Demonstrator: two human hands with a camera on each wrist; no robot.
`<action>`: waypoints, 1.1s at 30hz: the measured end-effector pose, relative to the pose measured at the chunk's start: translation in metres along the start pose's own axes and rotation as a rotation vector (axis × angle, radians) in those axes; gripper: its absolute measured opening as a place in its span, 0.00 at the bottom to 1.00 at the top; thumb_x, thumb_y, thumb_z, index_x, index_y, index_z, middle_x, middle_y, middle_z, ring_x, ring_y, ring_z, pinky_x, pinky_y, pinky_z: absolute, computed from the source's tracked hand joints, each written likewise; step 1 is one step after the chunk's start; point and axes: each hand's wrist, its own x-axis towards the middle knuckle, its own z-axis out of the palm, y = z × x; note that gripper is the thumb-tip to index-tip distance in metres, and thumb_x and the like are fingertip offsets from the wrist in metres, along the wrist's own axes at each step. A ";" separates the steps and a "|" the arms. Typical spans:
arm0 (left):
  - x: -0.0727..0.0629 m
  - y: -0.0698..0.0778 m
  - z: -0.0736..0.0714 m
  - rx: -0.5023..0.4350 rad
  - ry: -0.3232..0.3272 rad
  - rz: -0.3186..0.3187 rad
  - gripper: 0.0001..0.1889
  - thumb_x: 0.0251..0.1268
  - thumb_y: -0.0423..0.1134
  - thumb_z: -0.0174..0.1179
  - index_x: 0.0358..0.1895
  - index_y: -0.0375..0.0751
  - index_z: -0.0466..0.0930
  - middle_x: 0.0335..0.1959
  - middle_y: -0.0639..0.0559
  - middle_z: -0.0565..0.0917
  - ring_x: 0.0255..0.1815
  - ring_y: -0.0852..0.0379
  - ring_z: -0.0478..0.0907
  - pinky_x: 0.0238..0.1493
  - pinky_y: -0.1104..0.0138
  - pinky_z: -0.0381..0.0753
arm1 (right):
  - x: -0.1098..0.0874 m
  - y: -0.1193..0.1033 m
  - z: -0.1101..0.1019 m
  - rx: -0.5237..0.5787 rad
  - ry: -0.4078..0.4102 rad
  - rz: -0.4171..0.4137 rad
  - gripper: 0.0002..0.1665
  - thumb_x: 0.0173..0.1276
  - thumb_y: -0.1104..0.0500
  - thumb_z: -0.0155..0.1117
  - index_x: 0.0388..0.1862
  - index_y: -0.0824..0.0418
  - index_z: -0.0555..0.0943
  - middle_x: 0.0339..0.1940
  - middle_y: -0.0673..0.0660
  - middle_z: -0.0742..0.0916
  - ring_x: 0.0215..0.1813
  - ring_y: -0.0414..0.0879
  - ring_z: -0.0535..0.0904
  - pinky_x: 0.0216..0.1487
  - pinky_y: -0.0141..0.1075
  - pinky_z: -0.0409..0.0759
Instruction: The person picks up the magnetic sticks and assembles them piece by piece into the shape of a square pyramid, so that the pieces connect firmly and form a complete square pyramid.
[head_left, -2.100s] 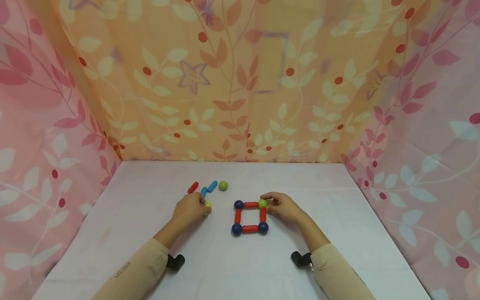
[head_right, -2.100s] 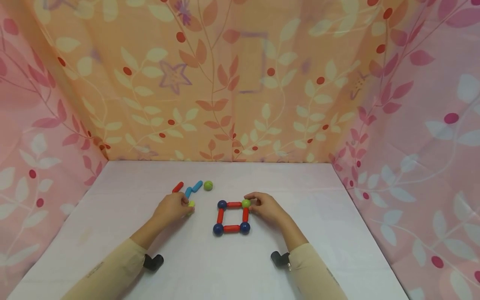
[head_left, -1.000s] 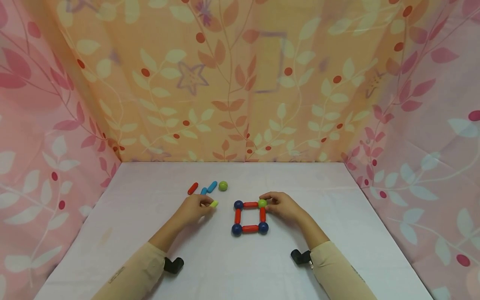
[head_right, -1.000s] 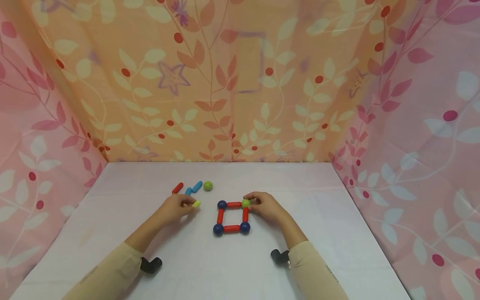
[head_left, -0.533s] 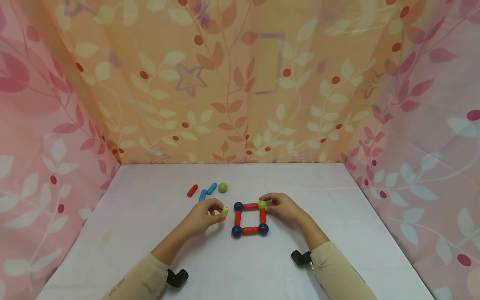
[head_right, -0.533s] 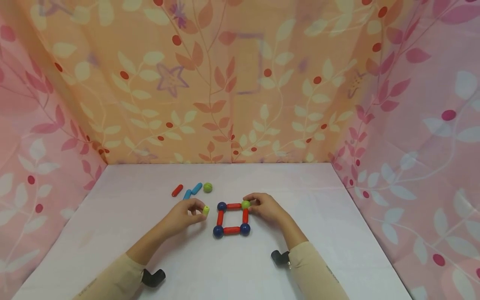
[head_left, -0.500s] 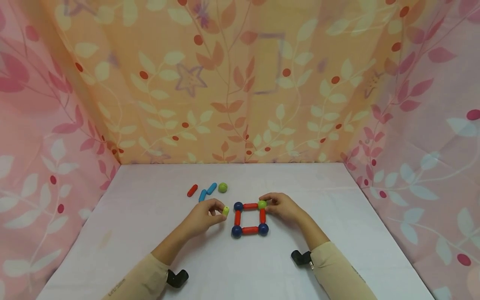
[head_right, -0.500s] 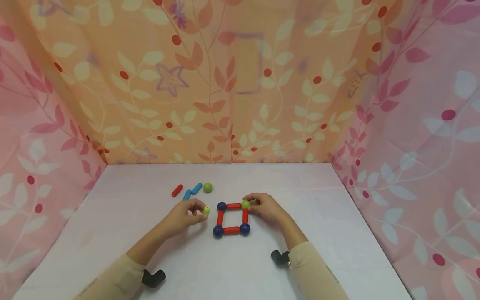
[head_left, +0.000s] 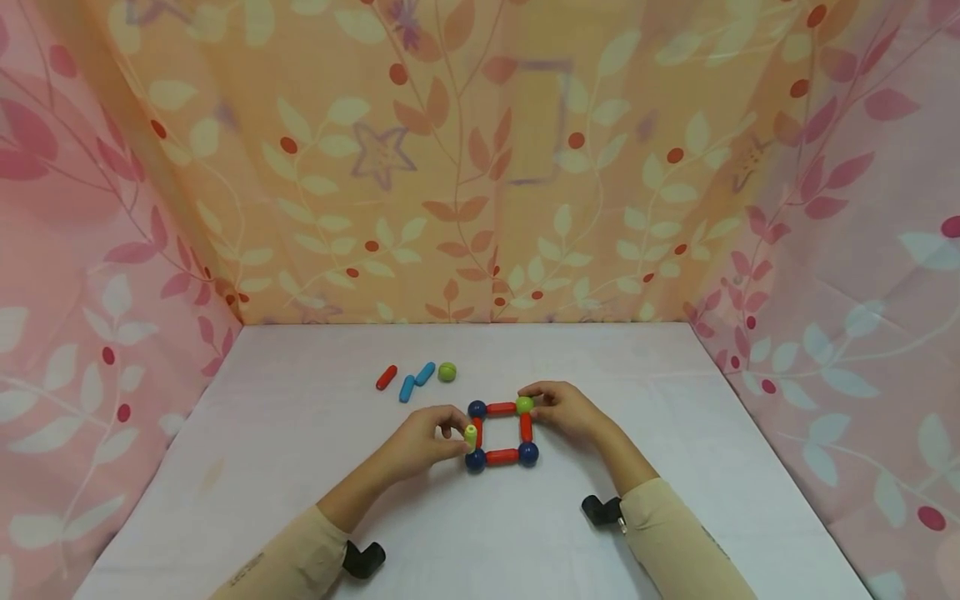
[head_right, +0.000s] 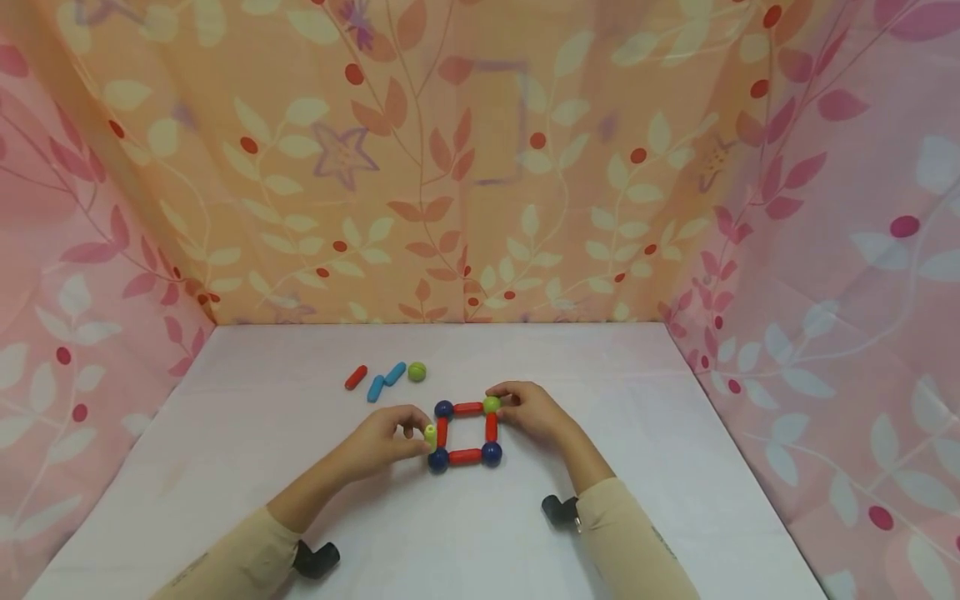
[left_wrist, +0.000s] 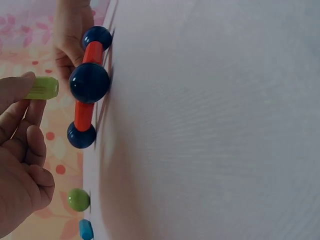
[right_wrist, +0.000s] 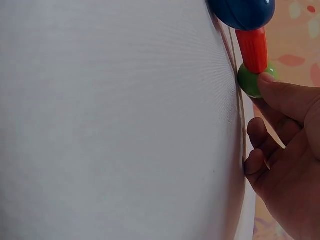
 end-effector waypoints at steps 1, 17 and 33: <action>0.001 0.000 0.001 0.002 -0.006 0.000 0.10 0.63 0.49 0.72 0.46 0.63 0.83 0.43 0.62 0.84 0.49 0.53 0.73 0.39 0.64 0.77 | 0.000 0.000 0.000 0.001 0.000 0.003 0.20 0.70 0.59 0.70 0.59 0.45 0.85 0.40 0.51 0.82 0.43 0.48 0.74 0.44 0.40 0.73; 0.005 -0.003 0.008 0.028 -0.015 -0.004 0.10 0.62 0.48 0.74 0.44 0.62 0.83 0.42 0.57 0.84 0.47 0.53 0.74 0.36 0.65 0.78 | 0.002 0.000 0.000 0.006 -0.001 -0.006 0.21 0.70 0.59 0.70 0.61 0.48 0.85 0.44 0.49 0.84 0.45 0.48 0.74 0.46 0.41 0.73; 0.008 0.004 0.016 0.094 0.004 0.032 0.09 0.62 0.47 0.73 0.43 0.61 0.84 0.39 0.62 0.81 0.46 0.55 0.73 0.41 0.66 0.78 | -0.001 -0.013 0.008 -0.043 0.170 0.044 0.16 0.66 0.60 0.74 0.53 0.54 0.86 0.47 0.49 0.89 0.42 0.45 0.77 0.43 0.37 0.77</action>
